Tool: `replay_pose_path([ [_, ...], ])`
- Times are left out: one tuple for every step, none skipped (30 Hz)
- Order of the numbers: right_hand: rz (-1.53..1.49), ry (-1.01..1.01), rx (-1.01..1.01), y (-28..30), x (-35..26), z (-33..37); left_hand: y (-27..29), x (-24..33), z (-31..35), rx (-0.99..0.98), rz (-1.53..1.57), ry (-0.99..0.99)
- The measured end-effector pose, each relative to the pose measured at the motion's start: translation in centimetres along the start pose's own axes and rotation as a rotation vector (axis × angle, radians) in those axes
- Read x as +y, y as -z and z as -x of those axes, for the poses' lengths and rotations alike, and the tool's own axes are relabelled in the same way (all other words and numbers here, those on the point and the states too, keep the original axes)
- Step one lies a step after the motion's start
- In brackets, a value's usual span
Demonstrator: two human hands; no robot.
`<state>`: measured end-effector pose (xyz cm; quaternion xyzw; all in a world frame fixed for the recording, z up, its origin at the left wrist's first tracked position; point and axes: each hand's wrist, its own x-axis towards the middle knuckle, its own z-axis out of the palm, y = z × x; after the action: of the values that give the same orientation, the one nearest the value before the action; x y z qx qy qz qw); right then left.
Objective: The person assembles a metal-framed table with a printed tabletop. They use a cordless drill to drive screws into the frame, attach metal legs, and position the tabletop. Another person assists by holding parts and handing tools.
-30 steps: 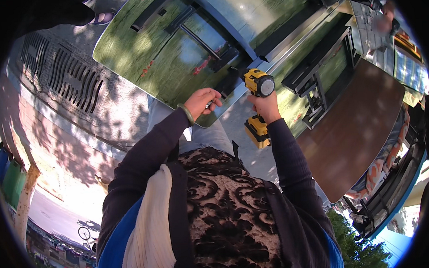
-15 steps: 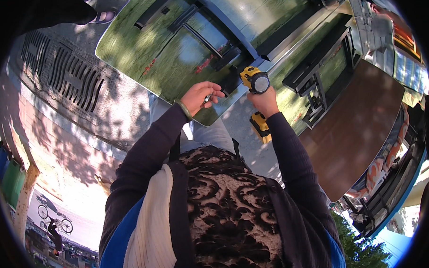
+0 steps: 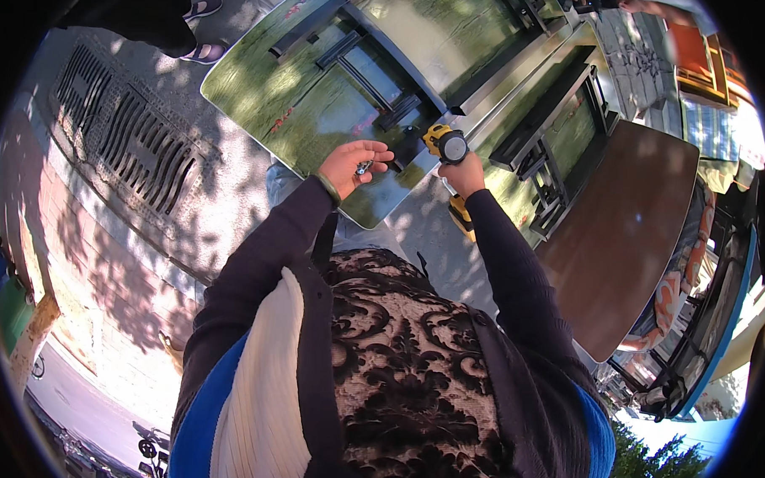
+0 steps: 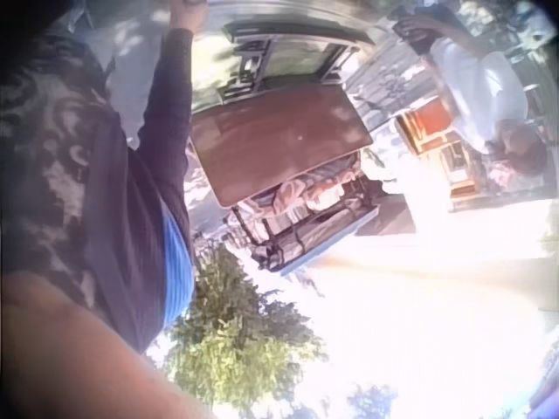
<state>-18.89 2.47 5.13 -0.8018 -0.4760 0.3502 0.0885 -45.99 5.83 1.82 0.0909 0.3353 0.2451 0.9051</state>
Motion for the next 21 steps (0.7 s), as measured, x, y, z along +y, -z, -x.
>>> replay_pose_path([
  [0.03,0.03,0.058,0.1,-0.4,1.8,0.2,-0.2,0.7,0.004,-0.019,0.0],
  [-0.035,0.048,0.057,1.0,-0.9,3.4,0.3,-0.1,1.0,-0.006,-0.008,-0.012],
  [-0.104,0.06,0.053,2.2,-1.9,5.4,0.4,0.0,1.2,-0.013,0.001,-0.016],
  [-0.209,0.104,0.026,3.3,-2.2,7.4,0.3,0.1,1.1,-0.029,0.012,-0.017],
  [-0.315,0.152,-0.004,4.3,-2.5,9.2,0.1,0.2,1.1,-0.044,0.02,-0.015],
  [-0.389,0.146,-0.057,5.3,-3.3,11.0,-0.3,0.2,1.0,-0.062,0.03,-0.012],
  [-0.464,0.141,-0.11,6.4,-4.2,12.6,-0.7,0.2,0.9,-0.079,0.039,-0.009],
  [-0.52,0.124,-0.161,7.3,-5.4,14.0,-0.8,0.3,1.0,-0.11,0.042,-0.02],
  [-0.579,0.096,-0.162,7.4,-5.0,15.0,-1.0,0.2,0.8,-0.133,0.062,-0.017],
  [-0.613,0.054,-0.166,7.6,-5.1,15.8,-1.3,0.2,0.7,-0.155,0.082,-0.014],
  [-0.647,0.013,-0.17,7.8,-5.5,16.3,-1.5,0.2,0.5,-0.176,0.102,-0.011],
  [-0.652,0.015,-0.171,7.8,-5.5,16.5,-1.6,0.1,0.4,-0.2,0.119,-0.022],
  [-0.658,0.017,-0.173,7.7,-5.5,16.6,-1.6,0.0,0.2,-0.222,0.137,-0.033],
  [-0.663,0.021,-0.175,7.7,-5.4,16.5,-1.6,-0.1,0.0,-0.245,0.154,-0.046],
  [-0.642,0.051,-0.17,7.8,-5.3,16.5,-2.1,-0.1,-0.1,-0.23,0.194,-0.046],
  [-0.62,0.082,-0.166,7.9,-5.1,16.4,-2.6,0.0,-0.1,-0.214,0.234,-0.048],
  [-0.598,0.112,-0.163,8.0,-5.0,16.3,-3.0,0.1,-0.2,-0.199,0.275,-0.049],
  [-0.577,0.118,-0.168,8.0,-5.0,16.3,-3.0,-0.1,-0.5,-0.187,0.294,-0.066],
  [-0.557,0.124,-0.173,8.1,-5.0,16.3,-3.0,-0.4,-0.8,-0.176,0.313,-0.082],
  [-0.536,0.13,-0.178,8.1,-5.0,16.2,-2.9,-0.6,-1.1,-0.164,0.332,-0.098],
  [-0.525,0.169,-0.171,8.1,-5.0,16.1,-2.9,-0.6,-1.3,-0.181,0.34,-0.098],
])
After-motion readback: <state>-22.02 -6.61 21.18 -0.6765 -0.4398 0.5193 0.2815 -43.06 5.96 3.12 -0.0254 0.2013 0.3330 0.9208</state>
